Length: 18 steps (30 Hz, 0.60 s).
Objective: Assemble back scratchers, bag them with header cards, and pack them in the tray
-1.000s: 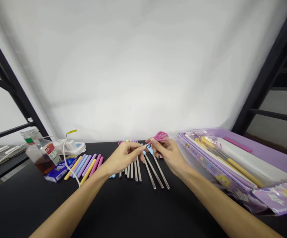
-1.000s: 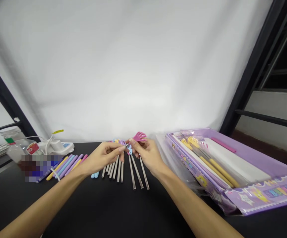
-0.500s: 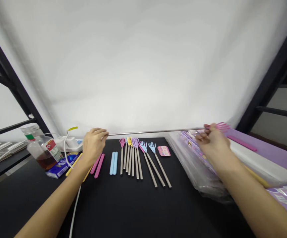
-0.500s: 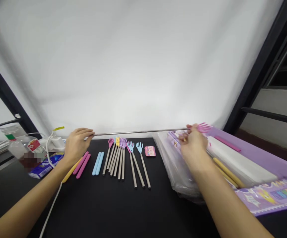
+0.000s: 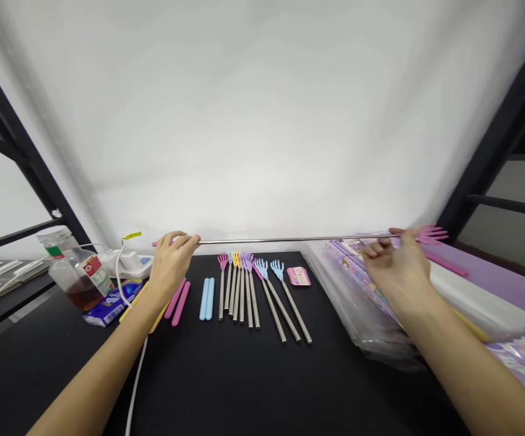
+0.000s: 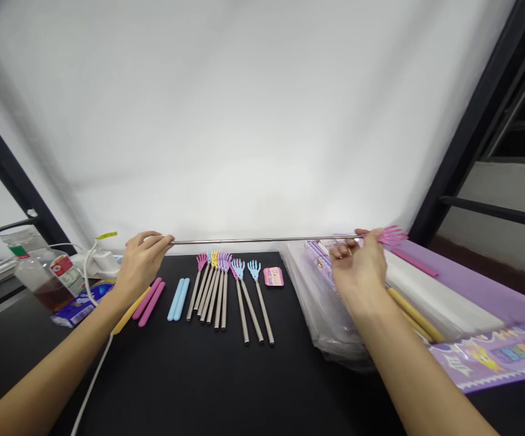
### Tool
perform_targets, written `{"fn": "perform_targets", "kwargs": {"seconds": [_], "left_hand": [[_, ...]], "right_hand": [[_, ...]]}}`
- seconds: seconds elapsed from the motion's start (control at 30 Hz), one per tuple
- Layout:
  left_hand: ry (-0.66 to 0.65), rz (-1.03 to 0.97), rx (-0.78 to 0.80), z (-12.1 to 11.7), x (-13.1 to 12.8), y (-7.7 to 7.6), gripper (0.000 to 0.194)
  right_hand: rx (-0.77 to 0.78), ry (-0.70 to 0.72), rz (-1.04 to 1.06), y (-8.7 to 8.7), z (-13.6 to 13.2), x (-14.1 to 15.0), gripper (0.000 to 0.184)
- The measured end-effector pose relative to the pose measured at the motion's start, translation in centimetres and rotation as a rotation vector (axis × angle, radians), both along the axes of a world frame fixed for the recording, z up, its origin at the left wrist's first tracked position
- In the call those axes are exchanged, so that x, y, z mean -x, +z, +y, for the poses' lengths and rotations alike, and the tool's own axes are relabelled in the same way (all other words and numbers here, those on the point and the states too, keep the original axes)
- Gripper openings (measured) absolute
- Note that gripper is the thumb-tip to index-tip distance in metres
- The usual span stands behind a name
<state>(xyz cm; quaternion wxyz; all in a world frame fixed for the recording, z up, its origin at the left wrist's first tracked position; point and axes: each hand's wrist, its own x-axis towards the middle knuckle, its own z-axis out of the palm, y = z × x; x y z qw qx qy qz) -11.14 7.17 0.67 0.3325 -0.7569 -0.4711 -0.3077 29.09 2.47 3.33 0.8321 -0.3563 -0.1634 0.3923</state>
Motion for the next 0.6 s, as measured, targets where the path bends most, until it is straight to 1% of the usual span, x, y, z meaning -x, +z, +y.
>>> {"fn": "perform_targets", "kwargs": {"seconds": [0.07,0.1,0.2,0.27,0.37,0.43,0.5,0.57,0.6], "left_hand": [[-0.072,0.048,0.010,-0.3,-1.2,0.2,0.026],[-0.105,0.067,0.025,-0.6,-1.9,0.3,0.028],[-0.213,0.056,0.125,-1.7,-4.2,0.6,0.031],[-0.300,0.010,0.223,-2.7,-5.7,0.9,0.035],[-0.501,-0.158,0.400,-4.3,-7.9,1.5,0.036],[-0.613,-0.276,0.602,-5.5,-9.3,1.9,0.037],[-0.661,-0.389,0.827,-6.4,-10.3,2.3,0.047],[-0.722,-0.509,1.045,-6.9,-10.8,2.5,0.051],[-0.760,-0.574,1.160,-7.0,-11.0,2.5,0.050]], "right_hand": [[-0.037,0.082,0.024,0.0,-0.5,2.0,0.029],[-0.062,0.131,0.001,-0.1,-0.7,3.0,0.029],[-0.146,0.246,-0.157,-0.4,-1.2,5.6,0.036],[-0.197,0.303,-0.252,-0.7,-1.5,6.9,0.037],[-0.232,0.409,-0.415,-1.4,-1.8,8.5,0.034],[-0.236,0.477,-0.589,-1.9,-2.0,9.4,0.031],[-0.248,0.516,-0.769,-2.3,-2.1,10.0,0.029],[-0.272,0.545,-0.885,-2.5,-2.2,10.2,0.029],[-0.281,0.562,-0.911,-2.5,-2.3,10.1,0.029]]}}
